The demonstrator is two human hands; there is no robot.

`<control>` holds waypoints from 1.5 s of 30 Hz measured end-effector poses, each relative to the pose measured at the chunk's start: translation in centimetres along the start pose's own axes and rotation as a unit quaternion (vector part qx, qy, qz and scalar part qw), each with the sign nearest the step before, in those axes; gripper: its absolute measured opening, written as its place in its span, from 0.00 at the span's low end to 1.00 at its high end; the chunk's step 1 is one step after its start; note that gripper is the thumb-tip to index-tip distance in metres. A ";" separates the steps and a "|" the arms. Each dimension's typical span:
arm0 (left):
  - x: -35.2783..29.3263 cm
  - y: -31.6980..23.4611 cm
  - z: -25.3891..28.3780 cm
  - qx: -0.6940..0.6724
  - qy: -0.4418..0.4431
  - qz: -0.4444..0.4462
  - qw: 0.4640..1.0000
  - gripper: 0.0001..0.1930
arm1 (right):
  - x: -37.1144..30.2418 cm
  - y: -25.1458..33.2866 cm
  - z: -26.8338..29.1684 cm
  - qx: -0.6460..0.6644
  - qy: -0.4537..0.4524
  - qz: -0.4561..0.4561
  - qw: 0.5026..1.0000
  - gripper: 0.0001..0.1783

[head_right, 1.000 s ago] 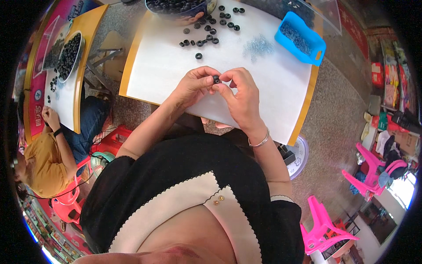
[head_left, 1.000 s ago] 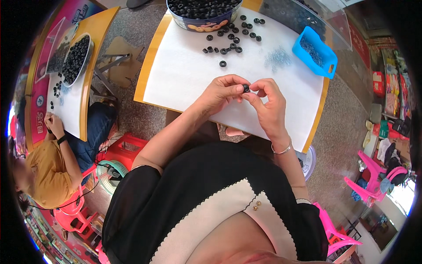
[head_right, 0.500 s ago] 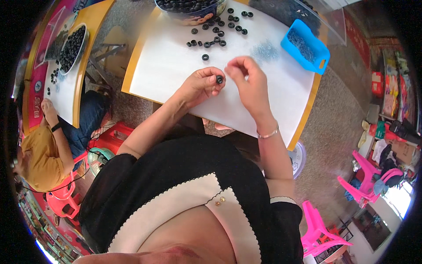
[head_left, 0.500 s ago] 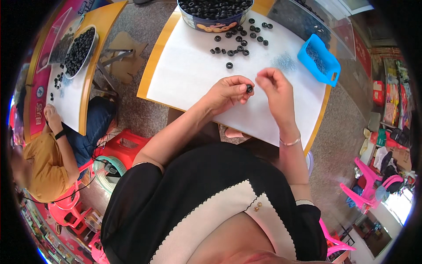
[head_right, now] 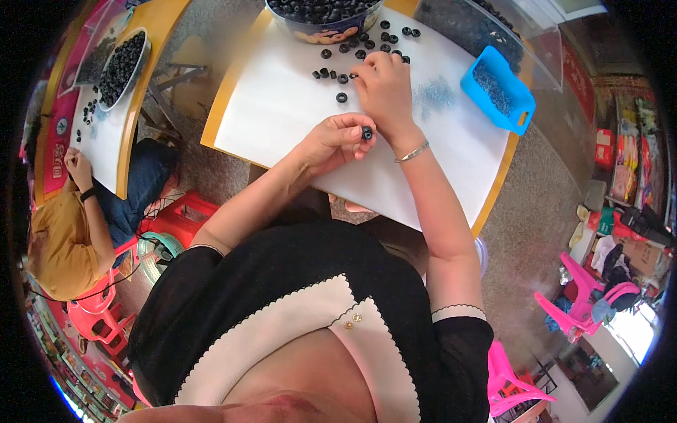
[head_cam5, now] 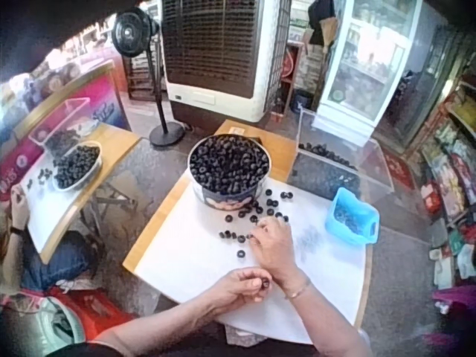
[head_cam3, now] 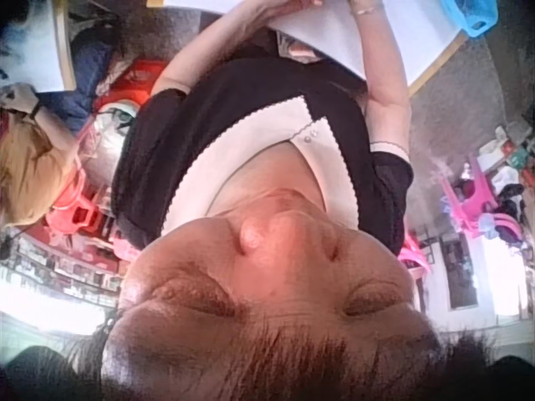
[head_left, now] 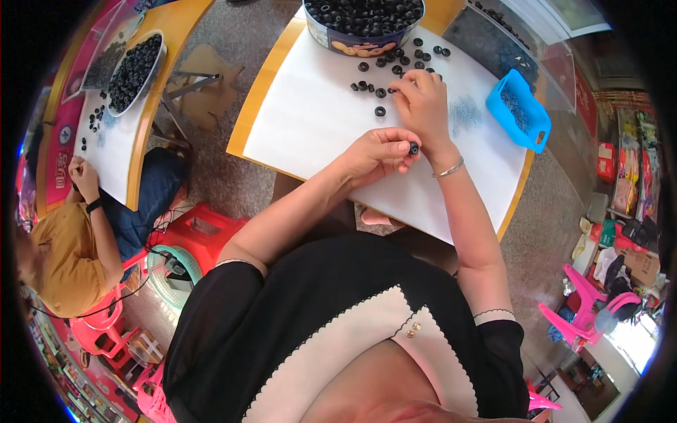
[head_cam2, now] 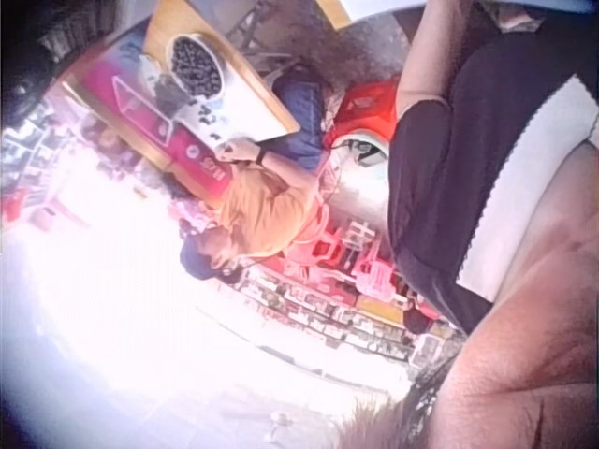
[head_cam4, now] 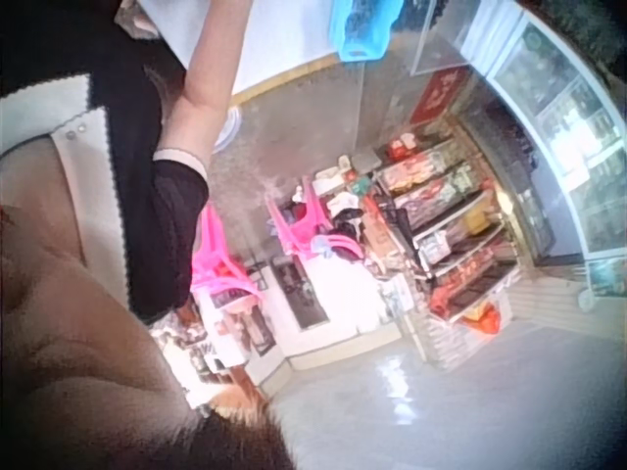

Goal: The recorder is assembling small black circular parts by inserting one into another and placing them on a white board.

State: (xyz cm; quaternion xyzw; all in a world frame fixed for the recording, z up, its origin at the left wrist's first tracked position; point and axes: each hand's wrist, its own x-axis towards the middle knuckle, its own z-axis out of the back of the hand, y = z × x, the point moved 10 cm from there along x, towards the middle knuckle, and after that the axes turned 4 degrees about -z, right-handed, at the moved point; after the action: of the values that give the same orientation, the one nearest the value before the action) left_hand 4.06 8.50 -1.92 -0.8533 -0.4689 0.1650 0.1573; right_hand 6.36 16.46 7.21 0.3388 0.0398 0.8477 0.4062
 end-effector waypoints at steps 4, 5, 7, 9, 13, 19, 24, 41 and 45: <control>0.1 -0.1 0.8 -0.002 -0.015 -0.009 1.000 0.13 | -1.8 -3.0 1.2 0.217 0.010 -0.208 0.954 0.08; 0.1 -0.1 1.1 -0.002 -0.022 -0.012 1.000 0.13 | -2.3 -3.0 1.7 0.250 0.020 -0.241 0.937 0.08; 0.1 -0.5 0.7 0.000 -0.021 -0.024 0.999 0.13 | -3.6 -3.0 2.8 0.312 0.036 -0.311 0.897 0.07; 0.2 -0.8 0.5 0.001 -0.016 -0.035 0.999 0.14 | -4.6 -2.6 4.2 0.320 0.018 -0.313 0.894 0.08; 0.3 -0.9 0.8 0.003 -0.015 -0.049 0.999 0.14 | -6.3 -1.5 6.1 0.334 0.002 -0.332 0.882 0.09; 0.4 -0.6 1.0 -0.004 -0.018 -0.040 0.999 0.15 | -8.1 -1.0 6.8 0.398 -0.028 -0.367 0.840 0.10; 0.5 -0.7 0.8 -0.003 0.002 -0.043 0.999 0.14 | -8.3 -0.5 7.4 0.569 -0.058 -0.382 0.726 0.10; 0.4 -0.7 0.8 0.028 0.001 -0.052 0.998 0.16 | -8.3 0.3 7.8 0.658 -0.079 -0.397 0.635 0.11; 0.4 -0.7 0.8 0.028 0.005 -0.054 0.998 0.16 | -8.1 0.7 7.8 0.692 -0.080 -0.383 0.607 0.10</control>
State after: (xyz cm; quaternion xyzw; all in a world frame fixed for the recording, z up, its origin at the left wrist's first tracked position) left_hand 3.41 9.29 -2.36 -0.8228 -0.5089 0.1647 0.1921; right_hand 14.20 8.60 9.03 0.5393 0.7077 0.3048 0.3398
